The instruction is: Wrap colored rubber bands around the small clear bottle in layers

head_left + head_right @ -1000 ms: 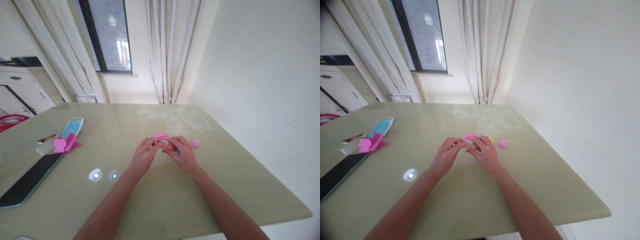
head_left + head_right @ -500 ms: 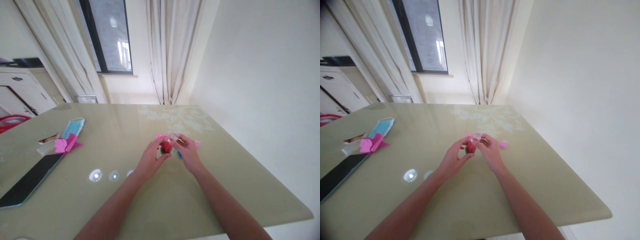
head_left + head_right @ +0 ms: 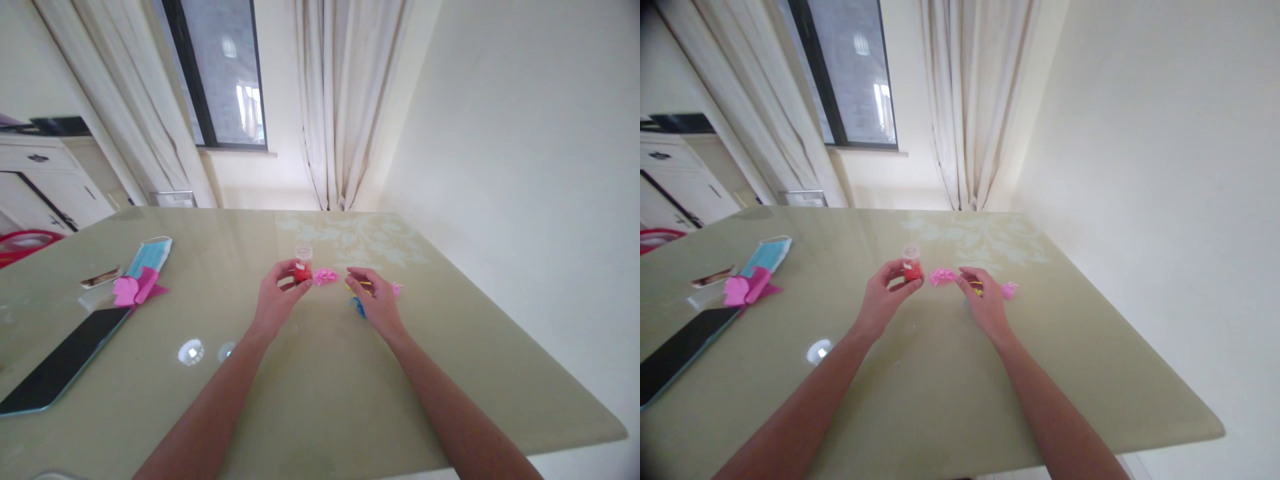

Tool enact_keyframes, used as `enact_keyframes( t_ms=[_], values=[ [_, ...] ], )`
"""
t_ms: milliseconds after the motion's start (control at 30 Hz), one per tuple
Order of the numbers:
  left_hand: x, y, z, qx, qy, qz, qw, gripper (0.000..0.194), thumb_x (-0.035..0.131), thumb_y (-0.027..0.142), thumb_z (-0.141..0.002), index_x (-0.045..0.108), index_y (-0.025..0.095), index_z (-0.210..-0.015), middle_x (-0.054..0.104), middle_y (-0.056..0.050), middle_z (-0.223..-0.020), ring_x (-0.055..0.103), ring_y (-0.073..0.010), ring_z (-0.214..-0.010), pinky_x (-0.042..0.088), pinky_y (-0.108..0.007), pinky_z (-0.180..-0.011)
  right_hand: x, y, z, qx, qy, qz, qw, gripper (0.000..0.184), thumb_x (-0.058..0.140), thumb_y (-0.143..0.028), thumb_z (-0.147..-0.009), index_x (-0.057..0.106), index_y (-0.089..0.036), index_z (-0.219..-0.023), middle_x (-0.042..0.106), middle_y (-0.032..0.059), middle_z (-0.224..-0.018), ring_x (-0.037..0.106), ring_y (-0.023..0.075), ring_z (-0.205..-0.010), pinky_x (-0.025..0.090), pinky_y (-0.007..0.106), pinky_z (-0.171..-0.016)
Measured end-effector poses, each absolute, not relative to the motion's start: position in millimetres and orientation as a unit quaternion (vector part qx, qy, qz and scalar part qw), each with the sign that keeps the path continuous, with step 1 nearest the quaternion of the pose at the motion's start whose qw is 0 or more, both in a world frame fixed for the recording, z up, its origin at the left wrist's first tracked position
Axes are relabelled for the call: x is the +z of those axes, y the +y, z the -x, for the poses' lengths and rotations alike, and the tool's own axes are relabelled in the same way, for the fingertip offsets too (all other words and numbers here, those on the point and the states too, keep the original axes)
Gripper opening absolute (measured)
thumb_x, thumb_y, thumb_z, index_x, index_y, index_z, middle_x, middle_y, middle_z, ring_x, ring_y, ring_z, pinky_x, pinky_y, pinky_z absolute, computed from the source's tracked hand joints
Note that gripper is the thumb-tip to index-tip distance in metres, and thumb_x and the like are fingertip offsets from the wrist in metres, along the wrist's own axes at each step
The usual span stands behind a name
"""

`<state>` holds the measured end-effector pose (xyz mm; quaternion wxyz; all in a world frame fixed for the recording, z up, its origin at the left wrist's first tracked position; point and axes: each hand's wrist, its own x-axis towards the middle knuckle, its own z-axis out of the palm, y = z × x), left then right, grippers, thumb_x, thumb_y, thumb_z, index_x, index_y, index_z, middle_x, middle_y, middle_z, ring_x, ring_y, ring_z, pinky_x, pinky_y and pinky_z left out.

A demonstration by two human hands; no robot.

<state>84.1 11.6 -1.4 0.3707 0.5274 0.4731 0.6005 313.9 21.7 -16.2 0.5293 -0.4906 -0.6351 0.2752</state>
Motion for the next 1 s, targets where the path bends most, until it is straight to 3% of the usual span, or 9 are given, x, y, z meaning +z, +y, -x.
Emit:
enact_keyframes(
  t_ms=[133,233,467,600,833,1000],
  values=[
    [-8,20,-79,0.614,0.480,-0.513,0.361,0.047,0.086,0.036,-0.073,0.068,0.020,-0.114,0.076,-0.009,-0.107,0.071,-0.0234,-0.103,0.062,-0.042,-0.091,-16,27,-314,0.174,-0.705,0.495,0.477,0.028,0.068,-0.040,-0.095,0.075,-0.020,-0.113,0.074,0.0094,-0.104,0.072,0.0222,-0.093,0.058,0.038,-0.087],
    [-16,27,-77,0.611,0.483,-0.505,0.371,0.048,0.086,0.035,-0.072,0.068,0.020,-0.114,0.076,-0.010,-0.106,0.070,-0.0246,-0.105,0.061,-0.043,-0.092,-9,40,-310,0.138,-0.764,0.509,0.372,0.023,0.068,-0.031,-0.096,0.076,-0.019,-0.114,0.073,0.0093,-0.105,0.070,0.0214,-0.092,0.056,0.036,-0.087],
    [-32,36,-76,0.598,0.511,-0.468,0.401,0.049,0.086,0.032,-0.069,0.069,0.018,-0.113,0.077,-0.011,-0.107,0.073,-0.0242,-0.100,0.056,-0.046,-0.099,-2,93,-294,0.080,-0.867,0.475,0.129,0.027,0.057,-0.018,-0.101,0.073,-0.015,-0.122,0.071,0.0140,-0.122,0.063,0.0241,-0.118,0.046,0.035,-0.103],
    [-36,37,-76,0.593,0.522,-0.474,0.388,0.045,0.083,0.028,-0.070,0.068,0.018,-0.111,0.077,-0.011,-0.106,0.073,-0.0235,-0.098,0.056,-0.045,-0.097,-13,108,-285,0.084,-0.879,0.459,0.102,0.032,0.055,-0.013,-0.099,0.071,-0.018,-0.126,0.071,0.0129,-0.126,0.063,0.0227,-0.120,0.045,0.033,-0.103],
    [-39,36,-74,0.583,0.548,-0.493,0.341,0.040,0.078,0.026,-0.073,0.068,0.019,-0.112,0.076,-0.009,-0.107,0.071,-0.0238,-0.102,0.054,-0.045,-0.098,-10,105,-276,0.070,-0.876,0.469,0.092,0.020,0.060,-0.014,-0.096,0.078,-0.019,-0.105,0.076,0.0125,-0.105,0.069,0.0263,-0.104,0.049,0.032,-0.089],
    [-33,32,-68,0.550,0.567,-0.524,0.317,0.040,0.075,0.028,-0.076,0.067,0.020,-0.115,0.076,-0.009,-0.110,0.070,-0.0246,-0.104,0.053,-0.046,-0.099,5,109,-280,0.069,-0.864,0.486,0.112,0.019,0.064,-0.016,-0.095,0.081,-0.022,-0.099,0.080,0.0077,-0.101,0.073,0.0226,-0.095,0.049,0.029,-0.081]
  ],
)
